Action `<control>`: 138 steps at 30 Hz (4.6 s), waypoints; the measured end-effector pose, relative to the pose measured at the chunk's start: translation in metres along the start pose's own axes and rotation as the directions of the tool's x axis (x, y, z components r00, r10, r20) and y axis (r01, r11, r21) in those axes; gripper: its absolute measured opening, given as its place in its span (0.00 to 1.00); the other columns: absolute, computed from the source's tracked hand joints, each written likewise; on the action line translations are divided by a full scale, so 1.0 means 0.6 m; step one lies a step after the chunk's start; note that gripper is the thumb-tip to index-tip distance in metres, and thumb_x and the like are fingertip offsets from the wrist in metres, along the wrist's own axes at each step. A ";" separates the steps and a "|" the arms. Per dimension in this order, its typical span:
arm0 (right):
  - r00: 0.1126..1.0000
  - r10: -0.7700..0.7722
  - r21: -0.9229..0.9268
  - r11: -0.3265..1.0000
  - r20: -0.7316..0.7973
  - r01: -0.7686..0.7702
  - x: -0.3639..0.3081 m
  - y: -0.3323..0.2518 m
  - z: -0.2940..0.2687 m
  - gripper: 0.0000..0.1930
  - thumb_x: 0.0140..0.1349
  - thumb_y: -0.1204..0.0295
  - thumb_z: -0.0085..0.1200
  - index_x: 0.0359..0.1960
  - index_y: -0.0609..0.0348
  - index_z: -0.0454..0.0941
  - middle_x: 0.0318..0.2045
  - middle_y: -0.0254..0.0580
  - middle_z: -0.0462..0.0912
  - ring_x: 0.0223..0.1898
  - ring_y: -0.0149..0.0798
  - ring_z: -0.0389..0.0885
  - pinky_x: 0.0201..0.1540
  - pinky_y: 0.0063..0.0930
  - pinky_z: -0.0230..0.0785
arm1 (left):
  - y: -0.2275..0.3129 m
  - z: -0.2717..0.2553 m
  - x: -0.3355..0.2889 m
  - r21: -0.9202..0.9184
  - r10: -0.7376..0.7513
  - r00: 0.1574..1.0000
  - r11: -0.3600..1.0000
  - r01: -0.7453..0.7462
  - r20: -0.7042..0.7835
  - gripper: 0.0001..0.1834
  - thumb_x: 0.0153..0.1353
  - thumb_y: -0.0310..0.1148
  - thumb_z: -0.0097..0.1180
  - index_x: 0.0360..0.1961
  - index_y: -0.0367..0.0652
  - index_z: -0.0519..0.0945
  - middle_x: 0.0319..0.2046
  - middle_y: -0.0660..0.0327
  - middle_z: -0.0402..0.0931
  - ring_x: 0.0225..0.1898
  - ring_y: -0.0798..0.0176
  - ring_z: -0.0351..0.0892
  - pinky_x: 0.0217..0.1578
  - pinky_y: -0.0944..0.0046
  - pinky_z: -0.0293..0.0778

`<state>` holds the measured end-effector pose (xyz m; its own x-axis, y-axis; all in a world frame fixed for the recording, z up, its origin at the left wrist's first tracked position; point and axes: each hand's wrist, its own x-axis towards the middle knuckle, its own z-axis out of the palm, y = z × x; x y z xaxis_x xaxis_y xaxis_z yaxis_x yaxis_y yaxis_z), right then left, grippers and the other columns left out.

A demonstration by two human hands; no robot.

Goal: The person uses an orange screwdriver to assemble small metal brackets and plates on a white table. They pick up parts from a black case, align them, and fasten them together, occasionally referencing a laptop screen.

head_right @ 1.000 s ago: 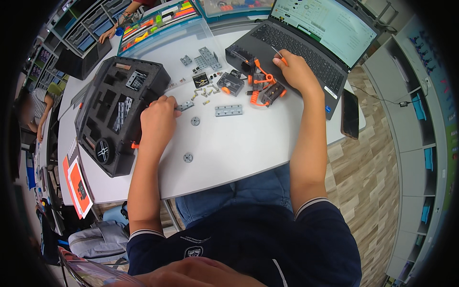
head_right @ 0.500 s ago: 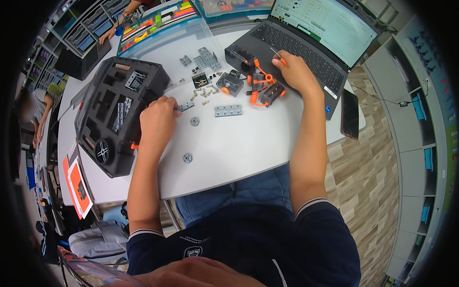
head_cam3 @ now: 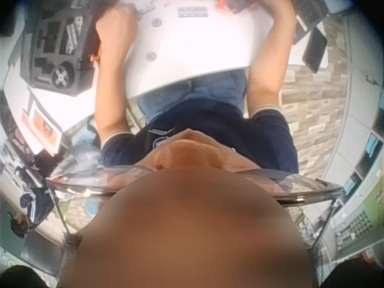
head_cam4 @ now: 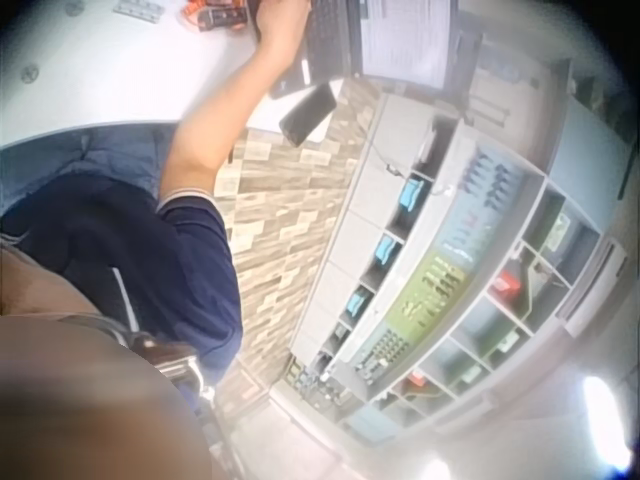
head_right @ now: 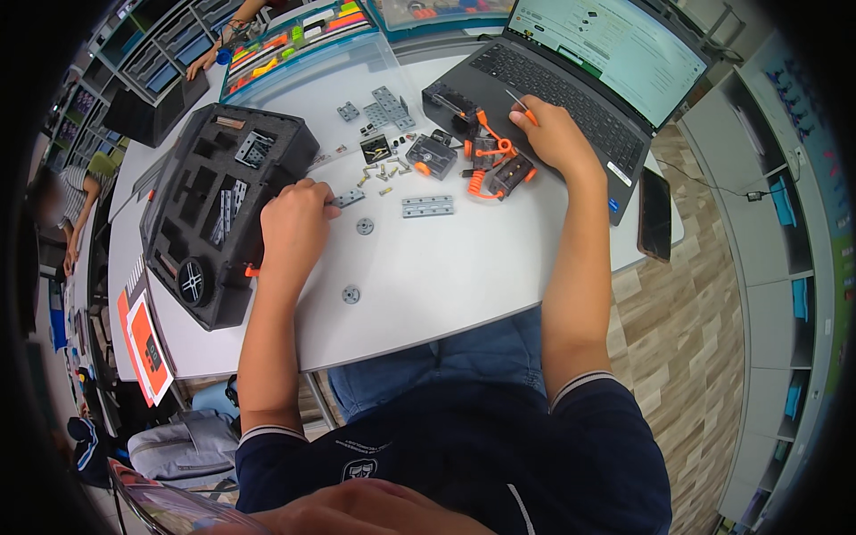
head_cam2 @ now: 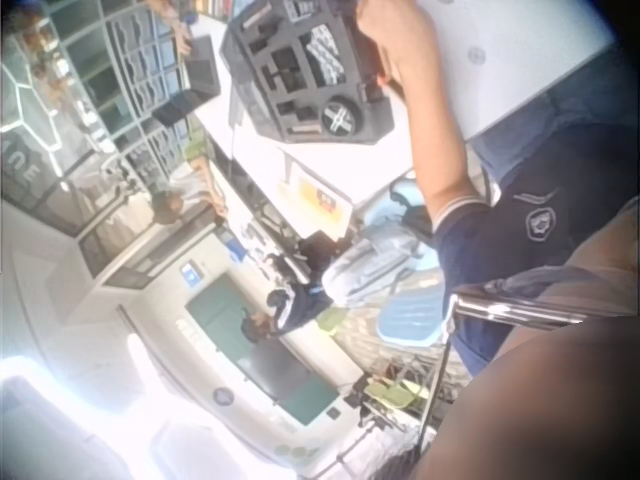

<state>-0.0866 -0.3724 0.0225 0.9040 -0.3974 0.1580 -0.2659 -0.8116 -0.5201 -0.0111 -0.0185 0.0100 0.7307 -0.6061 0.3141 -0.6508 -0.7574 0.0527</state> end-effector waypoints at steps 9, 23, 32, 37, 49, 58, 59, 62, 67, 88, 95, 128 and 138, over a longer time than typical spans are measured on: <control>1.000 -0.017 -0.008 1.000 0.001 0.017 -0.002 -0.003 -0.001 0.17 0.71 0.61 0.51 0.51 0.60 0.79 0.44 0.56 0.85 0.49 0.54 0.84 0.52 0.43 0.72 | 0.002 0.002 -0.002 -0.004 0.003 1.000 1.000 -0.003 -0.009 0.06 0.51 0.30 0.68 0.28 0.41 0.85 0.30 0.59 0.82 0.36 0.53 0.83 0.35 0.55 0.77; 0.998 -0.054 -0.018 0.998 0.024 0.055 0.000 -0.002 0.001 0.16 0.71 0.60 0.52 0.50 0.60 0.81 0.41 0.57 0.85 0.45 0.55 0.84 0.50 0.43 0.72 | 0.003 0.002 -0.002 0.011 0.007 1.000 1.000 -0.007 -0.019 0.05 0.51 0.29 0.67 0.28 0.41 0.84 0.30 0.59 0.82 0.37 0.53 0.83 0.35 0.55 0.77; 0.998 -0.041 0.003 0.999 0.038 0.041 -0.002 -0.003 0.001 0.16 0.71 0.61 0.52 0.50 0.61 0.80 0.41 0.58 0.85 0.44 0.57 0.84 0.49 0.43 0.72 | 0.001 0.001 0.000 -0.012 0.006 1.000 1.000 -0.006 -0.015 0.04 0.50 0.28 0.67 0.26 0.40 0.84 0.30 0.59 0.82 0.36 0.53 0.83 0.35 0.55 0.76; 0.998 -0.052 -0.006 0.999 0.036 0.053 -0.002 -0.002 0.004 0.17 0.71 0.62 0.52 0.50 0.61 0.80 0.41 0.59 0.85 0.44 0.57 0.84 0.49 0.43 0.72 | 0.001 0.003 -0.002 -0.011 0.008 1.000 1.000 -0.008 -0.021 0.04 0.50 0.28 0.66 0.26 0.40 0.84 0.30 0.59 0.82 0.36 0.53 0.83 0.34 0.55 0.76; 0.998 -0.056 -0.008 0.998 0.019 0.056 -0.002 -0.004 -0.001 0.17 0.71 0.62 0.52 0.51 0.62 0.80 0.44 0.57 0.85 0.47 0.56 0.84 0.52 0.42 0.72 | 0.000 0.003 -0.001 0.005 0.010 1.000 1.000 -0.009 -0.030 0.04 0.49 0.28 0.67 0.26 0.40 0.84 0.29 0.59 0.82 0.36 0.53 0.83 0.35 0.55 0.76; 0.999 -0.049 0.015 0.999 0.011 0.049 -0.004 -0.007 -0.001 0.17 0.71 0.62 0.52 0.52 0.62 0.80 0.44 0.57 0.85 0.47 0.55 0.84 0.52 0.41 0.72 | 0.000 0.001 0.000 -0.015 0.004 1.000 1.000 -0.004 -0.029 0.04 0.50 0.28 0.67 0.27 0.40 0.84 0.29 0.59 0.82 0.35 0.53 0.82 0.34 0.55 0.76; 0.999 -0.047 0.015 0.999 0.016 0.047 -0.004 -0.008 -0.002 0.17 0.71 0.62 0.52 0.52 0.62 0.80 0.44 0.57 0.85 0.47 0.55 0.84 0.52 0.41 0.72 | 0.000 0.001 0.000 -0.020 0.007 1.000 1.000 -0.007 -0.028 0.04 0.50 0.28 0.67 0.27 0.40 0.84 0.29 0.59 0.82 0.35 0.53 0.82 0.34 0.55 0.76; 0.998 -0.064 0.013 0.998 0.007 0.064 -0.004 -0.011 -0.005 0.16 0.71 0.63 0.52 0.51 0.62 0.80 0.43 0.58 0.85 0.46 0.56 0.84 0.51 0.42 0.72 | 0.001 0.000 -0.001 -0.014 0.002 1.000 1.000 -0.003 -0.021 0.04 0.49 0.28 0.67 0.27 0.40 0.84 0.29 0.59 0.82 0.35 0.53 0.82 0.34 0.55 0.76; 0.997 -0.043 -0.010 0.999 -0.060 0.043 -0.002 -0.021 -0.006 0.15 0.72 0.64 0.50 0.51 0.62 0.80 0.46 0.51 0.87 0.51 0.49 0.84 0.54 0.36 0.72 | 0.000 0.002 -0.002 0.004 0.001 1.000 1.000 -0.001 -0.017 0.04 0.49 0.28 0.67 0.27 0.40 0.84 0.30 0.59 0.82 0.35 0.53 0.82 0.34 0.55 0.76; 0.713 -0.551 0.141 0.740 -0.434 0.658 -0.056 -0.153 0.090 0.18 0.65 0.76 0.57 0.56 0.49 0.78 0.34 0.38 0.88 0.31 0.40 0.87 0.32 0.30 0.76 | 0.028 0.012 0.005 -0.031 0.011 0.978 0.999 -0.018 -0.209 0.08 0.57 0.37 0.66 0.31 0.44 0.85 0.31 0.63 0.82 0.36 0.57 0.78 0.34 0.59 0.75; 0.732 -0.622 0.126 0.732 -0.280 0.670 -0.069 -0.161 0.117 0.09 0.59 0.77 0.57 0.41 0.55 0.81 0.28 0.42 0.85 0.27 0.42 0.84 0.30 0.31 0.73 | 0.052 -0.006 0.014 -0.250 0.013 0.857 0.954 -0.165 -0.515 0.15 0.55 0.37 0.69 0.41 0.40 0.83 0.31 0.62 0.80 0.34 0.57 0.76 0.36 0.59 0.72; 0.598 -0.766 0.089 0.595 -0.236 0.799 -0.085 -0.176 0.140 0.04 0.52 0.75 0.61 0.31 0.55 0.83 0.19 0.38 0.80 0.20 0.41 0.79 0.24 0.33 0.70 | 0.049 -0.006 0.006 -0.142 0.294 0.759 0.882 -0.450 -0.581 0.19 0.55 0.31 0.68 0.15 0.45 0.70 0.13 0.64 0.65 0.16 0.61 0.66 0.17 0.60 0.60; 0.614 -0.762 0.097 0.608 -0.204 0.788 -0.084 -0.174 0.142 0.03 0.53 0.75 0.60 0.30 0.56 0.83 0.21 0.37 0.81 0.22 0.41 0.80 0.25 0.34 0.71 | 0.047 -0.004 0.005 -0.135 0.298 0.763 0.885 -0.446 -0.574 0.19 0.55 0.31 0.68 0.15 0.45 0.69 0.13 0.64 0.64 0.16 0.60 0.66 0.18 0.60 0.61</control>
<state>-0.0762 -0.2311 -0.0027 0.6894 0.2874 0.6649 0.5829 -0.7651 -0.2736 -0.0275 -0.0412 0.0149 0.2458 -0.5485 0.7992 -0.9296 -0.3670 0.0340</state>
